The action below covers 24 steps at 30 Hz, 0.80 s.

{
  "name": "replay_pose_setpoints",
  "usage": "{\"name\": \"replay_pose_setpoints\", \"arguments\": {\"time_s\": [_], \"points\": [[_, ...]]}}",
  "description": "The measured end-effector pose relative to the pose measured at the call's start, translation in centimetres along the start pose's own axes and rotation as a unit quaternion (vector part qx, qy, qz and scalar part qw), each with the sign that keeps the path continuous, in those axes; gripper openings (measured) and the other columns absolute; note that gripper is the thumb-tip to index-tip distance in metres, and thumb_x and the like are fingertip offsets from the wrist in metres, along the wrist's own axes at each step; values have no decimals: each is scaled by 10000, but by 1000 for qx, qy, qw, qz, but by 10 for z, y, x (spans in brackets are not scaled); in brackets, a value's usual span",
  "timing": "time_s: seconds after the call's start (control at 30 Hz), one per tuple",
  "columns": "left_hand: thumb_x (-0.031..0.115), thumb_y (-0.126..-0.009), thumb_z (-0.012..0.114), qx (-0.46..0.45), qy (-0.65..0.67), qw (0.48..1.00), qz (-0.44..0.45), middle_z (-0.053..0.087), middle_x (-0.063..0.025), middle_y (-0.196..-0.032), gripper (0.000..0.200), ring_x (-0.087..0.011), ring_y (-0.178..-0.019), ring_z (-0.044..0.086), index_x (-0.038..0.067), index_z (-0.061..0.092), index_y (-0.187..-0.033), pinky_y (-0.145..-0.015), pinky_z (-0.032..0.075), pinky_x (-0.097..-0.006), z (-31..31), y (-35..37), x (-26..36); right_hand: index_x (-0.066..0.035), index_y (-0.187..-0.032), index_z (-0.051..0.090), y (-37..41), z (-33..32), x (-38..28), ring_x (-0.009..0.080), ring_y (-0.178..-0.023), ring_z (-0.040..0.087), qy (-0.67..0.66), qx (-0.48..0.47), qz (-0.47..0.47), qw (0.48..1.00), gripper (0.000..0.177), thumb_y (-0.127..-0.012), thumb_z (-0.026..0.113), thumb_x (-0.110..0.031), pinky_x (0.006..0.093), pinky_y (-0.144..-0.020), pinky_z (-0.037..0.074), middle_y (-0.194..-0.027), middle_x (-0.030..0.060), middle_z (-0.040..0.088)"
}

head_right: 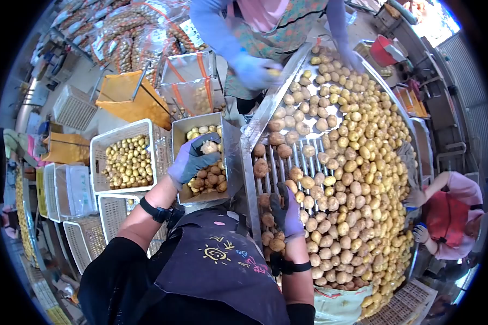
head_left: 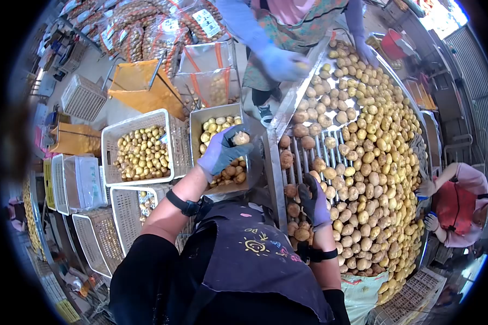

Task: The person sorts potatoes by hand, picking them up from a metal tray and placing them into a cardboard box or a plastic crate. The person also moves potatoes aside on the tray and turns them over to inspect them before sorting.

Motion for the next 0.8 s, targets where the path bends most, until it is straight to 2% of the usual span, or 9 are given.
{"name": "replay_pose_setpoints", "arguments": {"time_s": [0.23, 0.3, 0.43, 0.5, 0.57, 0.6, 0.7, 0.73, 0.8], "points": [[82, -739, 873, 50, -174, 980, 84, 622, -63, -1224, 642, -143, -1106, 562, -25, 581, -1301, -999, 459, -299, -4, 25, 32, 8, -1250, 591, 3, 10, 3, 328, -1077, 644, -3, 2, -43, 999, 403, -908, 686, -182, 384, -931, 498, -1148, 198, 656], [106, -724, 889, 55, -226, 969, 89, 641, -54, -1178, 636, -131, -1066, 572, -25, 603, -1277, -961, 479, -299, -1, 32, 39, 9, -1332, 559, 5, 14, 11, 183, -1136, 599, 4, -18, -28, 999, 430, -962, 661, -185, 319, -971, 479, -1213, 131, 659], [175, -755, 874, 53, -210, 972, 94, 708, -65, -1064, 554, -144, -948, 643, 6, 643, -1229, -871, 525, -306, -12, 42, 34, 12, -1332, 558, 12, 11, 6, 172, -1122, 600, 14, -18, -33, 999, 433, -960, 662, -184, 312, -966, 479, -1204, 122, 659], [187, -743, 884, 111, -421, 890, 132, 694, -71, -972, 501, -174, -877, 649, 51, 685, -1183, -809, 531, -303, -33, 55, 50, 17, -1336, 554, 17, 8, 6, 172, -1138, 600, 44, -23, -27, 998, 433, -961, 657, -175, 310, -979, 473, -1224, 122, 657], [179, -783, 847, 127, -503, 835, 184, 671, -89, -893, 396, -209, -798, 649, 75, 707, -1139, -736, 532, -306, -94, 62, 28, 19, -1340, 550, 22, 4, 4, 173, -1148, 600, 24, -27, -26, 999, 430, -965, 649, -168, 309, -987, 469, -1239, 124, 654], [287, -784, 850, 148, -503, 843, 119, 687, -110, -904, 427, -236, -814, 674, 89, 712, -1137, -757, 549, -327, -134, 66, 18, 20, -1344, 546, 24, 1, 3, 173, -1158, 599, 3, -27, -23, 999, 428, -968, 641, -160, 309, -996, 465, -1254, 125, 650], [185, -839, 796, 254, -397, 882, 19, 703, -75, -997, 338, -163, -857, 658, 91, 717, -1153, -802, 539, -292, -276, 94, -24, 22, -1357, 533, 26, 3, 20, 181, -1176, 597, -42, -40, 21, 998, 426, -981, 622, -156, 316, -1009, 461, -1283, 133, 642], [195, -844, 774, 292, -470, 833, -23, 699, -128, -1033, 315, -221, -934, 671, 87, 724, -1135, -854, 534, -324, -301, 110, -11, 20, -1293, 573, 27, 1, 20, 227, -1086, 627, -58, -18, 12, 998, 401, -941, 670, -145, 327, -955, 488, -1165, 129, 652], [312, -853, 729, 327, -624, 702, -107, 515, -277, -1375, 641, -426, -1240, 539, 82, 501, -1406, -1042, 447, -454, -366, 130, -8, 22, -1324, 554, 26, 2, 16, 208, -1133, 612, -31, -40, 5, 999, 409, -962, 644, -146, 323, -984, 475, -1226, 133, 647]]}}
Point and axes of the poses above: each hand's wrist, its own y-axis away from the middle knuckle, its own z-axis out of the palm, x = y × z, the point moved 10 cm from there along -y, towards the middle knuckle
